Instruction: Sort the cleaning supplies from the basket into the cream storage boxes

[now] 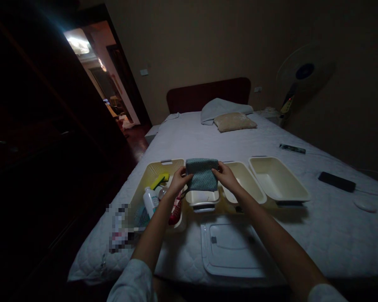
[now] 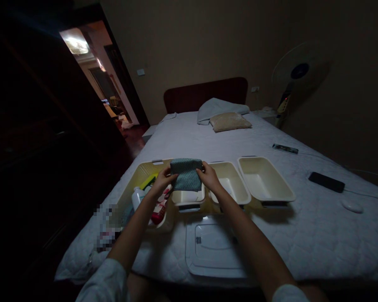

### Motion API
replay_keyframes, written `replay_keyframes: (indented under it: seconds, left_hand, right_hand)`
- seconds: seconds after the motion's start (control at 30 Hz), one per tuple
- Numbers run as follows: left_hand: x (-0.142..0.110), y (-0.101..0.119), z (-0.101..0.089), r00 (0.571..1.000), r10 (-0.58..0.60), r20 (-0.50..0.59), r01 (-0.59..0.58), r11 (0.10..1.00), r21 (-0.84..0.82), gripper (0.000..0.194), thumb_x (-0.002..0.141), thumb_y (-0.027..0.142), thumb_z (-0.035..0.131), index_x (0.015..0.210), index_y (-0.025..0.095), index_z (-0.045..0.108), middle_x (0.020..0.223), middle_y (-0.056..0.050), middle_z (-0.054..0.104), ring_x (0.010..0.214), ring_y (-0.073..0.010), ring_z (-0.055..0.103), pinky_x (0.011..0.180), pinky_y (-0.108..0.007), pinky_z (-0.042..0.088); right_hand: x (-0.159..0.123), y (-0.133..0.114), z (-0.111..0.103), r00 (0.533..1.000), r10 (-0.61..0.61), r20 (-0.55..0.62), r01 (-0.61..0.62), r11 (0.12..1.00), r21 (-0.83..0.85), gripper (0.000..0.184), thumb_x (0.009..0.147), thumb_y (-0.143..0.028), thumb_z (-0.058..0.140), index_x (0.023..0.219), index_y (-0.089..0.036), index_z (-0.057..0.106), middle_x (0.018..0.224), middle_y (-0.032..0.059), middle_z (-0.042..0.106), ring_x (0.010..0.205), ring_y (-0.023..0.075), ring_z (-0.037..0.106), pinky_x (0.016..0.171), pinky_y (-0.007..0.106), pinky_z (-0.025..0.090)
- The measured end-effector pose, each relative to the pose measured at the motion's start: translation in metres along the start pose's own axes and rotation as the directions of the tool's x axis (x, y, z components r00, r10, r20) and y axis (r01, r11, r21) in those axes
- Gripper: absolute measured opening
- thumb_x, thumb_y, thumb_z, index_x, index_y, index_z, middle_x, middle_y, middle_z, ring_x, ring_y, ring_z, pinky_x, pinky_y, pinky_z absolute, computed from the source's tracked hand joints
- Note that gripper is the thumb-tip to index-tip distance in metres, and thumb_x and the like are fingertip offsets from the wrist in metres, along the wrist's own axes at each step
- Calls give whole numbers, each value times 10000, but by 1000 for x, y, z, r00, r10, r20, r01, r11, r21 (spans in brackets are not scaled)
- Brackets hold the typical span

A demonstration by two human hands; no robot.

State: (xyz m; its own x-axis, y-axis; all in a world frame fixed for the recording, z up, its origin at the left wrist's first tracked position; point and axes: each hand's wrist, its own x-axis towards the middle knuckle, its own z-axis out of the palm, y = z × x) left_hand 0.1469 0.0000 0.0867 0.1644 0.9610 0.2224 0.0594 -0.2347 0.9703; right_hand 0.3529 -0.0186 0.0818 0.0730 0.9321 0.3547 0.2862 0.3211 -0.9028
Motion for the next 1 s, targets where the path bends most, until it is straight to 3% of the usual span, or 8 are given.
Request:
replay_keyframes:
  seconds: [0.23, 0.37, 0.47, 0.53, 0.7, 0.9, 1.0]
  left_hand:
    - [17, -27, -11, 1000, -17, -12, 18, 993, 118, 222, 597, 190, 601, 812, 134, 601, 836, -41, 621, 799, -162, 569, 728, -276, 453]
    - [21, -44, -13, 999, -4, -35, 5, 999, 37, 233, 598, 160, 570, 829, 135, 587, 838, -37, 618, 819, -159, 562, 748, -273, 442]
    - [22, -51, -16, 999, -32, -35, 30, 998, -62, 291, 607, 173, 577, 896, 139, 582, 865, -40, 619, 812, -158, 564, 714, -265, 450]
    - [20, -51, -19, 998, -64, -21, 61, 990, -126, 329, 613, 185, 587, 940, 146, 577, 893, -44, 619, 793, -153, 566, 674, -253, 456]
    - [12, -40, -24, 987, -149, 67, 161, 949, -272, 367, 591, 184, 622, 955, 146, 594, 914, -50, 630, 703, -130, 570, 608, -238, 457]
    - [6, -23, -24, 970, -207, 127, 239, 910, -340, 111, 520, 154, 648, 617, 125, 602, 926, -79, 655, 727, -161, 592, 615, -259, 465]
    - [5, -20, -26, 973, -164, 162, 205, 936, -285, 66, 561, 187, 625, 606, 140, 621, 971, -88, 648, 796, -181, 594, 639, -271, 466]
  right_hand:
    - [13, 17, 17, 988, 136, 66, -141, 987, 81, 268, 707, -222, 478, 965, -166, 524, 869, 48, 615, 775, 165, 568, 645, 279, 461]
    - [7, 16, 20, 942, 296, 159, -327, 914, 240, 394, 703, -266, 559, 1075, -185, 456, 897, 51, 617, 776, 164, 585, 613, 269, 473]
    - [3, 14, 19, 893, 332, 303, -416, 865, 281, 434, 689, -261, 597, 1093, -197, 452, 928, 58, 623, 779, 158, 592, 613, 261, 478]
    - [3, 16, 18, 875, 323, 359, -431, 859, 276, 428, 686, -257, 600, 1090, -202, 472, 927, 52, 628, 756, 149, 590, 595, 249, 474]
    - [4, 26, 18, 878, 340, 336, -452, 821, 350, 453, 651, -246, 601, 1094, -223, 511, 827, 7, 630, 643, 118, 565, 560, 238, 456]
    - [4, 29, 14, 856, 377, 352, -504, 758, 413, 261, 593, -210, 575, 848, -167, 612, 727, 8, 604, 602, 100, 536, 561, 221, 433]
    - [3, 30, 12, 858, 401, 322, -504, 778, 374, 208, 622, -245, 520, 786, -152, 606, 679, 4, 563, 593, 99, 519, 527, 204, 405]
